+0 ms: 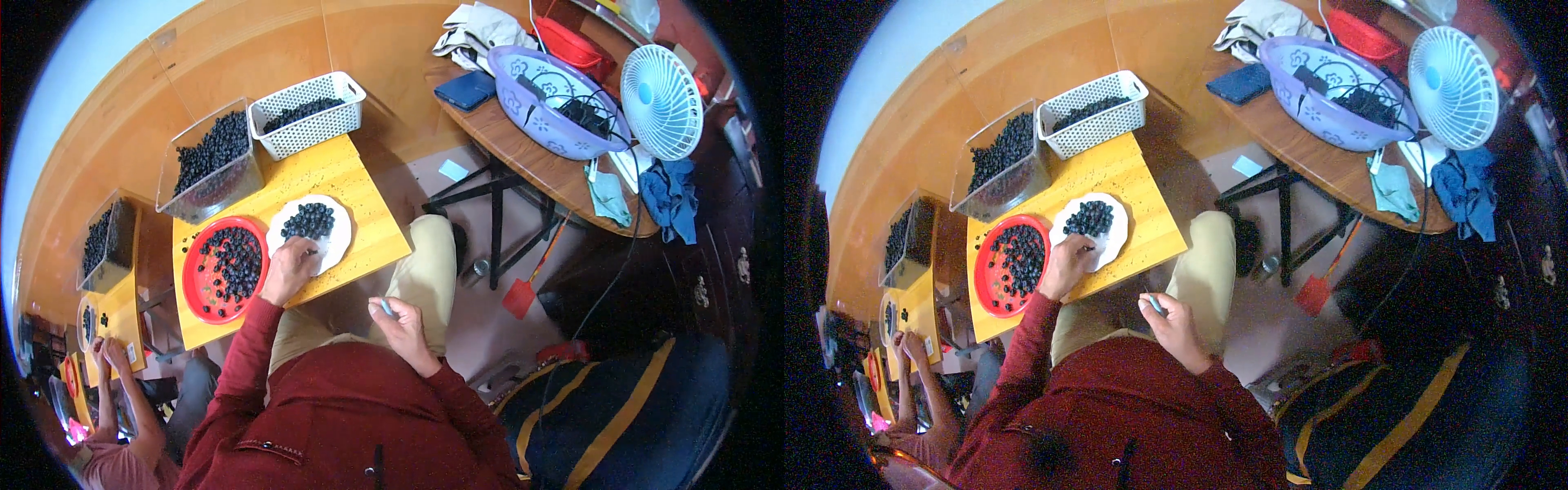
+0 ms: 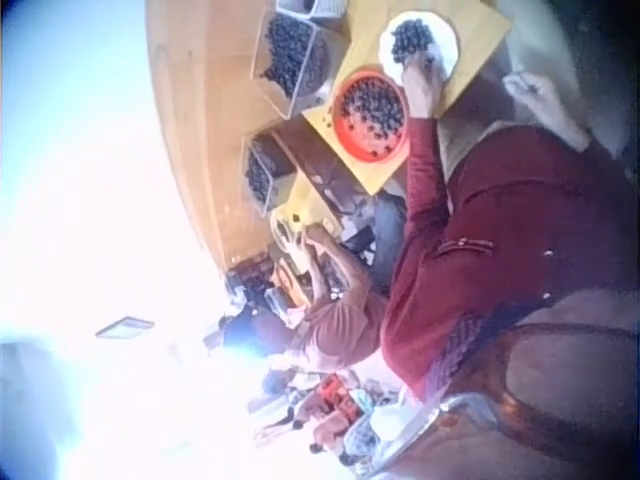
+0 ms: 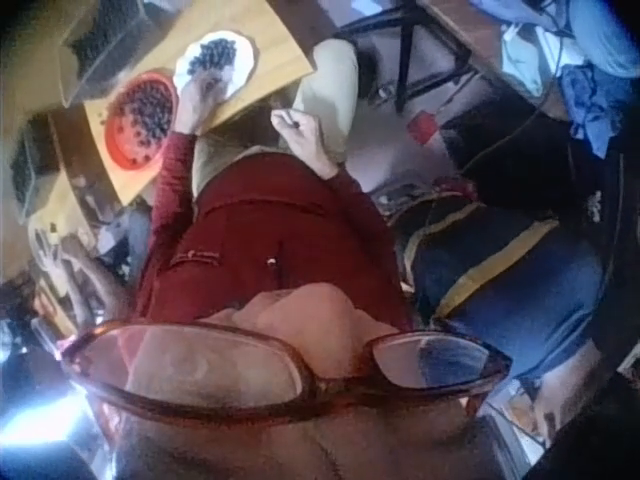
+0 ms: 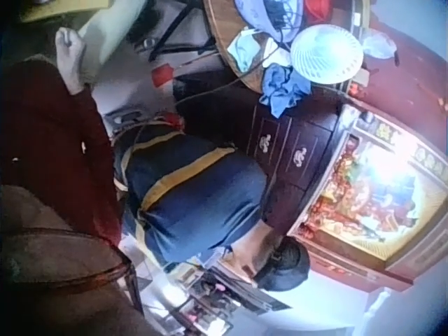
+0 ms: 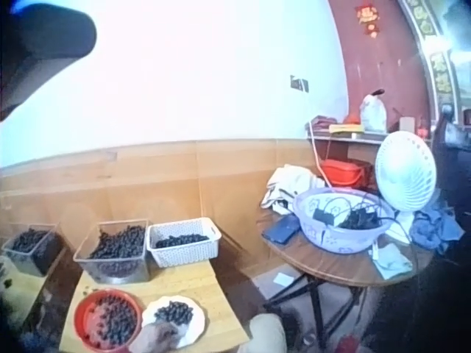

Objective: The recorder is sorting and cleaning small dark berries on a plate and red tray at a table.

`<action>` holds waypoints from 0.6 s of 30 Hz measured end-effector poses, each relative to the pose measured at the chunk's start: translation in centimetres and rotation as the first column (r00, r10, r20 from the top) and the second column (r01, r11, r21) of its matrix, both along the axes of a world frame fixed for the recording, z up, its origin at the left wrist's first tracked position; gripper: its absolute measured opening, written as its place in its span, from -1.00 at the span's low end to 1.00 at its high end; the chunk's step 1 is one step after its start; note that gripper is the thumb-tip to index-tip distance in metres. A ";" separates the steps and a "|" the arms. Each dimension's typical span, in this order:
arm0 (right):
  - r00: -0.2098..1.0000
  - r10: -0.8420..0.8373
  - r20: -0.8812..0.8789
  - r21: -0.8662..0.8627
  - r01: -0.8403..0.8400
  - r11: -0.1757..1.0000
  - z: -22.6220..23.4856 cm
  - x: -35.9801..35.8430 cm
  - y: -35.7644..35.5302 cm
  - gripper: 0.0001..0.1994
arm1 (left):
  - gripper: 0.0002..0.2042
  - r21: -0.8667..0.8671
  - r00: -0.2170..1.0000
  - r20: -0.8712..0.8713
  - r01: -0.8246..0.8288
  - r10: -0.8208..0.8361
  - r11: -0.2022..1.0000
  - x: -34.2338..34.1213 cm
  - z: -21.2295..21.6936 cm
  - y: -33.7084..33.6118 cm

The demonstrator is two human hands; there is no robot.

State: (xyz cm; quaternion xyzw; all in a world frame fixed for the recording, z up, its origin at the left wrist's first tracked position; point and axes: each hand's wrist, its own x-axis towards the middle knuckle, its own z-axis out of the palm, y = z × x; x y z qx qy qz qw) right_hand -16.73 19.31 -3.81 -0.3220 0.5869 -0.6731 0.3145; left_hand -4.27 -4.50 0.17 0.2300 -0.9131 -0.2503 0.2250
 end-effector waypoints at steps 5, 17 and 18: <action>0.996 -0.009 -0.085 0.029 0.012 1.000 -0.3 -0.3 -0.3 -0.75 | -0.78 0.097 0.996 -0.079 -0.037 0.044 0.995 0.3 -0.8 -0.3; 0.991 0.033 -0.127 0.066 -0.025 0.998 -0.1 -1.3 -0.3 -0.80 | -0.89 0.628 0.952 -0.230 -0.015 0.204 0.778 0.5 -1.7 0.4; 0.991 0.034 -0.126 0.066 -0.025 0.997 -0.2 -1.3 -0.4 -0.80 | -0.89 0.618 0.951 -0.227 -0.027 0.211 0.786 0.5 -1.6 0.4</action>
